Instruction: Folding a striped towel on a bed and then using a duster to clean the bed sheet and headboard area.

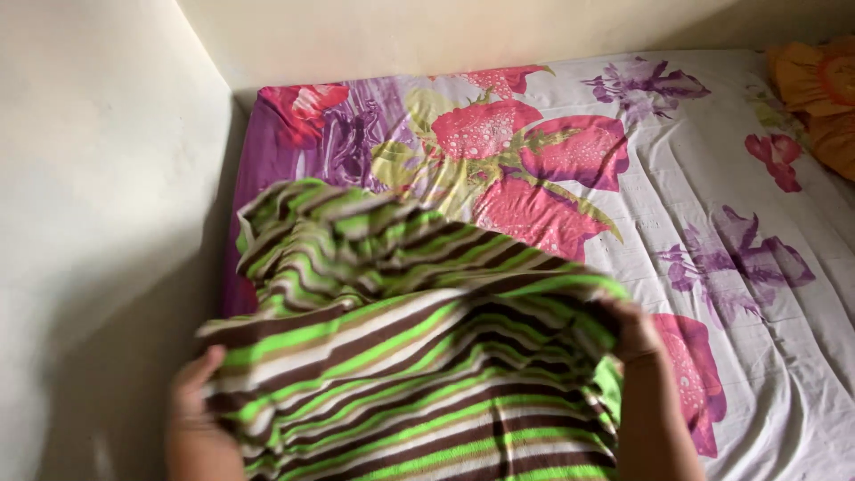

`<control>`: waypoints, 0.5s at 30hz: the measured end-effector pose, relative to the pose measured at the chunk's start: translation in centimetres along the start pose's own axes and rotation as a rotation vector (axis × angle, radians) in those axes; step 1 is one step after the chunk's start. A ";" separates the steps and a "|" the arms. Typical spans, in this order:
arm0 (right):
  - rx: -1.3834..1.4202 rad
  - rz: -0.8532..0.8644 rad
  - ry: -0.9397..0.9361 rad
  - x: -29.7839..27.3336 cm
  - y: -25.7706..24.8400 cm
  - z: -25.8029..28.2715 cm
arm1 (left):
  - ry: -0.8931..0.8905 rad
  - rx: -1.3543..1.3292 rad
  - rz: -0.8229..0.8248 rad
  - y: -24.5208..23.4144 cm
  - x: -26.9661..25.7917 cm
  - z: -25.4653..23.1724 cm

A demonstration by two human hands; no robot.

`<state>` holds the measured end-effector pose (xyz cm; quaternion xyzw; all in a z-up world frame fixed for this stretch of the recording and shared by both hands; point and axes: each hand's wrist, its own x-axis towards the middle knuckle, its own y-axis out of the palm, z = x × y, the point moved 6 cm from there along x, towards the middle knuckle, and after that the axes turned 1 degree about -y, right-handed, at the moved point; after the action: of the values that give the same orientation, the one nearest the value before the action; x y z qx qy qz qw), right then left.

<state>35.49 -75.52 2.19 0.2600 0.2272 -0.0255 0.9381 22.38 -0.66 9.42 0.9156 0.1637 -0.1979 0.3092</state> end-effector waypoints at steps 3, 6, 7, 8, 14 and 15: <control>0.216 -0.009 -0.358 -5.7 1.2 8.7 | 0.341 -0.010 0.023 0.0 -4.8 -7.0; 0.244 -0.042 -0.553 -9.1 3.4 15.5 | 0.542 0.006 0.105 5.8 -7.1 -12.7; 0.246 -0.078 -0.550 -9.1 3.3 16.8 | 0.514 0.033 0.066 8.5 -7.5 -14.1; 0.249 -0.078 -0.554 -7.4 3.1 17.6 | 0.516 0.035 0.071 9.9 -5.8 -15.3; -0.100 -0.413 -0.370 -4.3 4.9 23.8 | 0.133 0.389 0.010 16.7 3.0 -20.7; -0.061 -0.097 -0.602 -6.5 8.2 27.1 | 0.293 0.299 0.144 19.2 2.2 -24.0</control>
<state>42.19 -82.39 29.60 0.2016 -0.0479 -0.1393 0.9683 38.71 0.38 35.59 0.9796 0.1100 -0.0622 0.1560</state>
